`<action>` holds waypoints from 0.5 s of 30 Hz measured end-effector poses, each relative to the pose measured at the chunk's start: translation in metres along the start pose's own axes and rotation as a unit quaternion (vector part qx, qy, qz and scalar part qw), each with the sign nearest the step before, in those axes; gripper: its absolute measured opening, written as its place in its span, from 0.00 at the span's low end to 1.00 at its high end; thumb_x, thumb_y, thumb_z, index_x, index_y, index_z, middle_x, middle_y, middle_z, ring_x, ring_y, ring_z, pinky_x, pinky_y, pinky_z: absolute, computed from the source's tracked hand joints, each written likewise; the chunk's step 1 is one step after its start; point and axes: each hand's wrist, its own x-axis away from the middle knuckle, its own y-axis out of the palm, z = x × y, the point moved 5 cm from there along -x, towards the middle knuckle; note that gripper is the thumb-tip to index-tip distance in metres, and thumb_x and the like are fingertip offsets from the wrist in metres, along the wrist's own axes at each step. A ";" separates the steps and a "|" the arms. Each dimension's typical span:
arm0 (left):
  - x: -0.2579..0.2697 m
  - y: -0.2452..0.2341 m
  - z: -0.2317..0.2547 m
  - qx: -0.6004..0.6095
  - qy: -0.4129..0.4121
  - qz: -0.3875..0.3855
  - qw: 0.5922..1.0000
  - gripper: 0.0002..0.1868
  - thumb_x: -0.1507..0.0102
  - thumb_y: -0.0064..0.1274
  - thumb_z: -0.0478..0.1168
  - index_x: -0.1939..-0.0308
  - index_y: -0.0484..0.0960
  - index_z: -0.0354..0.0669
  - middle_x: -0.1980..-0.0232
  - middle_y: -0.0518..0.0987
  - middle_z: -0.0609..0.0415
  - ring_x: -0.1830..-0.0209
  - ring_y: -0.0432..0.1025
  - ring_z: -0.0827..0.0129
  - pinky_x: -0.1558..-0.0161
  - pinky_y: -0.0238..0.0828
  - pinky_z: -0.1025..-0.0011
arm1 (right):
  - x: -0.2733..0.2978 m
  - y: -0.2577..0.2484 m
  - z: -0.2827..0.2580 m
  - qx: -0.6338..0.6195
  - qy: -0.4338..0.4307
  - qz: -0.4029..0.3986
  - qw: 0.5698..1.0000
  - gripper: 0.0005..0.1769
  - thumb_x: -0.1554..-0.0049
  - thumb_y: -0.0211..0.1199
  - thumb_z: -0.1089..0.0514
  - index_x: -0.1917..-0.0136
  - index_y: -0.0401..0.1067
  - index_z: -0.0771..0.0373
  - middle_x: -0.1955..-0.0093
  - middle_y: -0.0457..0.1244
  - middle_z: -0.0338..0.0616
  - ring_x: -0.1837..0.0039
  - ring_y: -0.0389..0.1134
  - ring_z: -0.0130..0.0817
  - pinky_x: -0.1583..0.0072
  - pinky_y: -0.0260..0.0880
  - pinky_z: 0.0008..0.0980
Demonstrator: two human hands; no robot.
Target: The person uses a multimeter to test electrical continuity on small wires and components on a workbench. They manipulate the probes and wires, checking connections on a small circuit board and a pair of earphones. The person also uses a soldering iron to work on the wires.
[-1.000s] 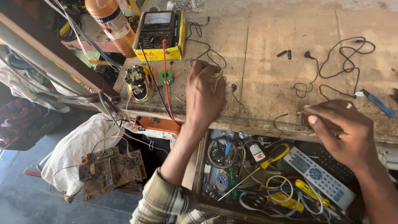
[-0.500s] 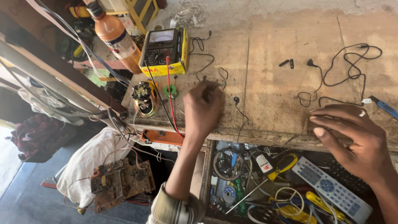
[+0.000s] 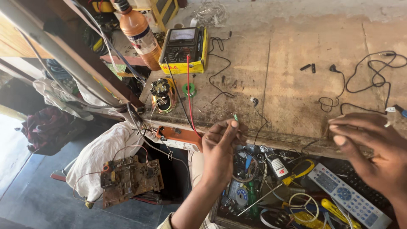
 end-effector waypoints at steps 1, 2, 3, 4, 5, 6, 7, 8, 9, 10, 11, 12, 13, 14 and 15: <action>0.002 0.001 -0.002 0.003 0.005 -0.003 1.000 0.09 0.33 0.57 0.38 0.55 0.82 0.34 0.60 0.85 0.48 0.67 0.76 0.72 0.61 0.75 0.71 | -0.005 0.001 -0.008 -0.016 -0.008 0.002 1.000 0.07 0.37 0.64 0.56 0.47 0.77 0.59 0.44 0.71 0.45 0.41 0.74 0.34 0.41 0.76 0.30; 0.004 0.002 -0.001 0.004 0.013 -0.008 1.000 0.09 0.33 0.58 0.38 0.55 0.82 0.33 0.60 0.85 0.47 0.67 0.76 0.71 0.61 0.75 0.71 | -0.011 0.003 -0.015 -0.032 -0.018 0.005 0.999 0.07 0.38 0.64 0.56 0.47 0.77 0.58 0.44 0.71 0.44 0.43 0.74 0.33 0.44 0.77 0.29; 0.006 0.003 -0.001 0.005 0.020 -0.012 1.000 0.09 0.33 0.58 0.38 0.55 0.82 0.33 0.59 0.86 0.46 0.68 0.77 0.71 0.62 0.76 0.70 | -0.014 0.006 -0.026 -0.032 -0.017 0.000 0.999 0.07 0.41 0.65 0.57 0.49 0.77 0.59 0.46 0.72 0.44 0.46 0.75 0.33 0.47 0.77 0.29; 0.009 0.004 -0.001 -0.003 0.022 -0.005 1.000 0.09 0.33 0.58 0.37 0.55 0.82 0.32 0.60 0.86 0.46 0.68 0.77 0.71 0.62 0.76 0.71 | -0.017 0.010 -0.036 -0.031 -0.015 -0.005 0.999 0.07 0.43 0.66 0.58 0.51 0.78 0.59 0.48 0.72 0.44 0.48 0.75 0.33 0.51 0.78 0.29; 0.011 0.004 -0.001 -0.011 0.024 0.003 1.000 0.10 0.33 0.58 0.37 0.55 0.82 0.32 0.60 0.86 0.46 0.69 0.76 0.72 0.62 0.76 0.71 | -0.022 0.019 -0.047 -0.044 -0.020 -0.018 0.999 0.07 0.43 0.66 0.58 0.50 0.79 0.58 0.47 0.73 0.42 0.50 0.74 0.31 0.52 0.76 0.28; 0.014 0.004 -0.002 -0.019 0.024 0.011 0.999 0.10 0.34 0.58 0.37 0.55 0.82 0.31 0.61 0.85 0.46 0.69 0.76 0.72 0.62 0.76 0.71 | -0.026 0.029 -0.059 -0.056 -0.023 -0.033 0.998 0.08 0.43 0.67 0.58 0.49 0.80 0.57 0.47 0.73 0.40 0.52 0.73 0.28 0.54 0.74 0.26; 0.015 0.004 -0.001 -0.041 0.019 0.008 0.999 0.11 0.34 0.58 0.38 0.55 0.82 0.31 0.61 0.86 0.46 0.69 0.77 0.72 0.62 0.77 0.72 | -0.031 0.037 -0.070 -0.068 -0.025 -0.048 0.996 0.08 0.42 0.67 0.57 0.48 0.80 0.56 0.47 0.74 0.39 0.54 0.72 0.26 0.55 0.72 0.25; 0.016 0.003 -0.001 -0.062 0.013 0.006 0.998 0.11 0.34 0.59 0.38 0.56 0.83 0.30 0.61 0.86 0.46 0.69 0.78 0.72 0.62 0.77 0.73 | -0.037 0.044 -0.082 -0.064 -0.046 -0.055 0.995 0.08 0.43 0.67 0.58 0.49 0.80 0.57 0.47 0.73 0.39 0.52 0.72 0.28 0.53 0.74 0.27; 0.018 0.002 0.000 -0.083 0.008 0.005 0.996 0.12 0.35 0.59 0.39 0.56 0.83 0.29 0.61 0.86 0.46 0.69 0.79 0.72 0.62 0.78 0.73 | -0.045 0.050 -0.093 -0.060 -0.067 -0.062 0.994 0.09 0.44 0.67 0.58 0.49 0.79 0.58 0.47 0.72 0.39 0.50 0.73 0.31 0.51 0.75 0.29; 0.021 -0.001 0.001 -0.116 0.002 0.014 0.993 0.12 0.35 0.59 0.39 0.56 0.83 0.30 0.62 0.86 0.48 0.70 0.78 0.73 0.63 0.77 0.75 | -0.052 0.054 -0.103 -0.056 -0.088 -0.069 0.992 0.09 0.45 0.66 0.58 0.50 0.78 0.59 0.47 0.72 0.40 0.49 0.73 0.33 0.49 0.77 0.31; 0.024 -0.004 0.002 -0.148 -0.004 0.023 0.989 0.11 0.35 0.59 0.39 0.56 0.83 0.31 0.63 0.86 0.50 0.71 0.78 0.75 0.65 0.76 0.76 | -0.058 0.056 -0.112 -0.040 -0.092 -0.075 0.992 0.10 0.47 0.67 0.58 0.50 0.79 0.59 0.47 0.71 0.40 0.47 0.73 0.35 0.48 0.76 0.33; 0.026 -0.006 0.005 -0.179 -0.008 0.030 0.983 0.11 0.35 0.60 0.39 0.56 0.83 0.32 0.63 0.87 0.51 0.72 0.77 0.76 0.67 0.75 0.77 | -0.064 0.059 -0.118 -0.023 -0.099 -0.080 0.992 0.11 0.48 0.67 0.58 0.50 0.79 0.59 0.47 0.71 0.40 0.46 0.72 0.36 0.47 0.75 0.35; 0.027 -0.006 0.014 -0.238 0.048 0.026 0.970 0.10 0.36 0.60 0.38 0.56 0.84 0.32 0.66 0.85 0.51 0.74 0.74 0.76 0.70 0.71 0.77 | -0.071 0.060 -0.121 -0.006 -0.105 -0.084 0.991 0.13 0.49 0.68 0.58 0.50 0.79 0.60 0.47 0.71 0.41 0.45 0.71 0.38 0.46 0.74 0.37; 0.029 -0.007 0.024 -0.298 0.101 0.022 0.949 0.10 0.36 0.60 0.37 0.55 0.85 0.33 0.68 0.83 0.52 0.76 0.72 0.77 0.73 0.67 0.77 | -0.076 0.064 -0.121 -0.005 -0.093 -0.095 0.991 0.12 0.49 0.68 0.59 0.50 0.79 0.60 0.47 0.71 0.42 0.47 0.72 0.37 0.46 0.74 0.37; 0.031 -0.006 0.034 -0.355 0.153 0.018 0.922 0.09 0.37 0.60 0.36 0.55 0.86 0.34 0.71 0.82 0.52 0.77 0.69 0.77 0.76 0.63 0.77 | -0.082 0.071 -0.120 -0.004 -0.080 -0.106 0.991 0.12 0.48 0.69 0.59 0.50 0.79 0.60 0.47 0.72 0.43 0.48 0.72 0.37 0.47 0.74 0.37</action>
